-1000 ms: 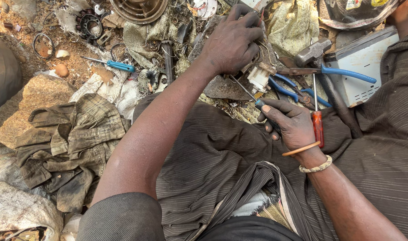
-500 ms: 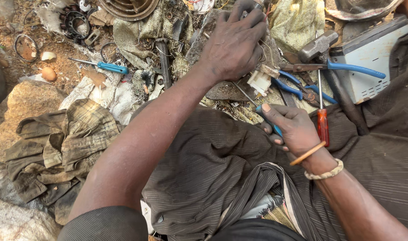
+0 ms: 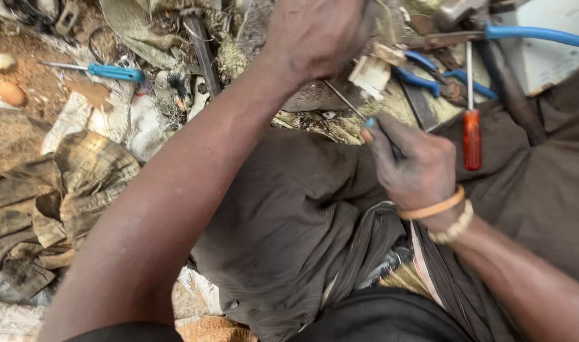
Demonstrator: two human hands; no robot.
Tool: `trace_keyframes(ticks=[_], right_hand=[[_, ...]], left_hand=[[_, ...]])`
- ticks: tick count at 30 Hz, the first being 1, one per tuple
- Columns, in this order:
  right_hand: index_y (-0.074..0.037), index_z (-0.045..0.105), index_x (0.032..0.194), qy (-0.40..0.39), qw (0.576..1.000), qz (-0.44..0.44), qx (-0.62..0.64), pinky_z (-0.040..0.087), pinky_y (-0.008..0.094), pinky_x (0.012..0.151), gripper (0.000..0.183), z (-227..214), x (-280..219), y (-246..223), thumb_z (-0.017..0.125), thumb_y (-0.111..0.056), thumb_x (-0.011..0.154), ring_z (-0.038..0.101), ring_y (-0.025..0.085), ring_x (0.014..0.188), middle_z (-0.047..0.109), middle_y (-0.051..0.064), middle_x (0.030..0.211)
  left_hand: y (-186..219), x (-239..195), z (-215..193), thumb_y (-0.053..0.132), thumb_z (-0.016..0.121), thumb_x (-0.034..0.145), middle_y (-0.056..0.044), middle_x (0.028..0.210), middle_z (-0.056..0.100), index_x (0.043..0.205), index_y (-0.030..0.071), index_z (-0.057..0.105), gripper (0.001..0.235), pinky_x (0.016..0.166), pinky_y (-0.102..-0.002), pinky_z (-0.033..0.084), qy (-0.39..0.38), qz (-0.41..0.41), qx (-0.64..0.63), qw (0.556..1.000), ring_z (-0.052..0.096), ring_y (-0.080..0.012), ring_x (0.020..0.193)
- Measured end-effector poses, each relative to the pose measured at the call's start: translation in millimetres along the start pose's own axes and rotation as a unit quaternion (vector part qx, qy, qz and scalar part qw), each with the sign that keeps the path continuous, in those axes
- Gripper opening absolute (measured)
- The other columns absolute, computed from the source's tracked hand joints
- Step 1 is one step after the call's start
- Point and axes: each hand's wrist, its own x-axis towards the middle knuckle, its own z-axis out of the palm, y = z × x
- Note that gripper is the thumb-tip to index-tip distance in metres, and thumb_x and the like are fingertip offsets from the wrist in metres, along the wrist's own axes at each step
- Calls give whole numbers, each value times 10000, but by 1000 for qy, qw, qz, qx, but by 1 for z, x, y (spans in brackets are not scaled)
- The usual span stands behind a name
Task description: The person sits on the ground and uses pliers and a screwdriver to manipulate wires and components of a small electrical device. The person repeatedly adjusts connections and holds the device steady while working.
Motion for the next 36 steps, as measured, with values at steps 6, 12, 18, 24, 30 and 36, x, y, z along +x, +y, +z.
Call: trace_keyframes(ticks=[6, 12, 18, 24, 30, 36], right_hand=[[-48, 769, 1098, 23, 996, -56, -72, 519, 360, 598, 242, -25, 14, -3, 767, -258, 978, 677, 239, 695, 733, 127, 858], [-45, 780, 1092, -135, 875, 335, 321, 414, 291, 480, 276, -11, 15, 27, 731, -260, 927, 571, 111, 564, 718, 75, 807], [-89, 778, 1185, 54, 963, -128, -229, 487, 327, 596, 263, -19, 2, 3, 752, -264, 990, 648, 193, 681, 731, 38, 948], [-59, 790, 1017, -142, 885, 339, 285, 441, 329, 537, 259, -22, 16, 12, 691, -299, 1016, 620, 204, 623, 672, 117, 795], [-93, 726, 1150, 77, 967, -124, -209, 514, 434, 844, 331, -18, 6, 6, 775, -102, 822, 657, 298, 956, 693, 96, 1044], [-58, 663, 1250, 46, 970, -123, -207, 515, 452, 820, 470, -16, -4, 3, 801, -153, 810, 649, 334, 922, 681, 143, 1047]], left_hand=[[0, 6, -15, 214, 558, 869, -162, 1097, 639, 946, 37, 689, 232, 826, -581, 463, 265, 212, 86, 937, 504, -361, 1164], [-32, 29, 3, 199, 508, 912, -86, 1150, 644, 939, 97, 734, 250, 1046, -539, 470, 237, 222, 11, 946, 476, -325, 1255], [-22, 21, -1, 217, 520, 953, -80, 1150, 659, 966, 74, 730, 255, 1060, -519, 450, 211, 184, 30, 960, 498, -298, 1252], [0, -13, -9, 292, 605, 977, -123, 1263, 640, 1180, 62, 710, 324, 1036, -497, 422, 466, 102, -127, 870, 477, -297, 1259], [46, -98, 58, 457, 615, 982, -18, 778, 627, 937, 53, 640, 408, 577, -318, 471, 387, -244, -464, 759, 556, -140, 661], [55, -75, 116, 345, 819, 881, -91, 771, 718, 900, -16, 681, 387, 581, -287, 553, 305, -161, -680, 647, 671, -146, 649]])
